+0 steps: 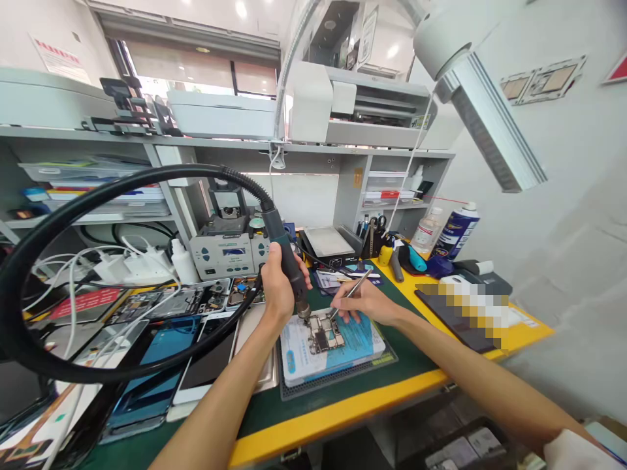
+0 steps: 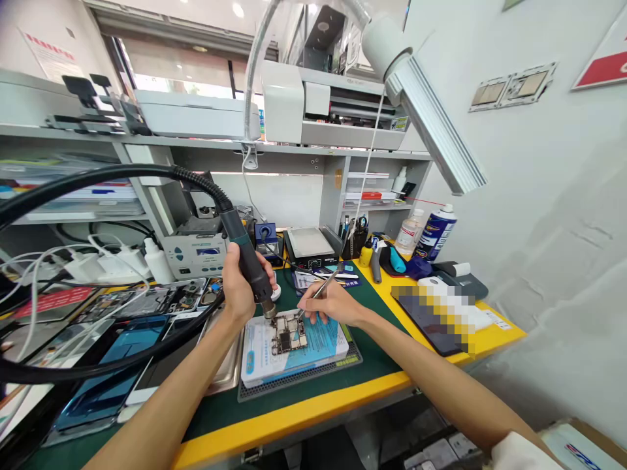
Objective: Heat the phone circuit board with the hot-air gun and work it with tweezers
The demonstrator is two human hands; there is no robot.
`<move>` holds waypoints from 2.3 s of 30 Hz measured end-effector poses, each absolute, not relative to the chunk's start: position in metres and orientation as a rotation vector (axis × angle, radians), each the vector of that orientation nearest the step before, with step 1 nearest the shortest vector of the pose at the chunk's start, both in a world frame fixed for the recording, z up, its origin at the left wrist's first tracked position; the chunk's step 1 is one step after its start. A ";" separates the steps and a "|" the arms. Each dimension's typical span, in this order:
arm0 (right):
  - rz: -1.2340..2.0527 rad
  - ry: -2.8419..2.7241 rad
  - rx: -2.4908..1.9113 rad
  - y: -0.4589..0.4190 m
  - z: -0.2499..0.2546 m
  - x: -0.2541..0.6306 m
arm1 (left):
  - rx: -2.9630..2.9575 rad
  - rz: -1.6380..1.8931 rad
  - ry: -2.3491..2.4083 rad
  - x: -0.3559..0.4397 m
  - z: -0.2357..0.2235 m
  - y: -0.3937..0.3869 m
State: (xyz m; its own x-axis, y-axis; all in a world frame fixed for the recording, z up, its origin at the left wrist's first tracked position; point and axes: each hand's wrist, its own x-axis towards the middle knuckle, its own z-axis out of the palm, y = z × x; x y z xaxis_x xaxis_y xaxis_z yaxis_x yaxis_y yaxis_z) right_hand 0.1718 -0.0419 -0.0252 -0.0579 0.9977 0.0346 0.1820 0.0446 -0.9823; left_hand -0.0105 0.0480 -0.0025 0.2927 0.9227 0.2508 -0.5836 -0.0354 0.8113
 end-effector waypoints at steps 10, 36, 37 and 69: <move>1.121 -1.411 -1.272 -0.033 -0.029 0.145 | 1.008 1.297 0.455 -0.011 -0.003 0.048; 1.010 -1.438 -1.358 -0.043 -0.031 0.133 | 1.036 1.338 0.473 -0.015 0.002 0.036; 1.004 -1.437 -1.365 -0.043 -0.031 0.132 | 1.039 1.341 0.472 -0.015 0.002 0.036; 0.985 -1.458 -1.380 -0.045 -0.031 0.130 | 1.000 1.369 0.502 -0.016 0.004 0.037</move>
State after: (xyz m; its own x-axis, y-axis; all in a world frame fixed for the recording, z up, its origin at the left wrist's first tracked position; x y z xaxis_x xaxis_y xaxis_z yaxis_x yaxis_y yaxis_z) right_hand 0.1304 -0.0447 -0.0314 -0.0014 0.9973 0.0733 0.3047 0.0703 -0.9499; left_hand -0.0157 0.0374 0.0035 0.1868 0.9512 0.2455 -0.5674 -0.0995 0.8174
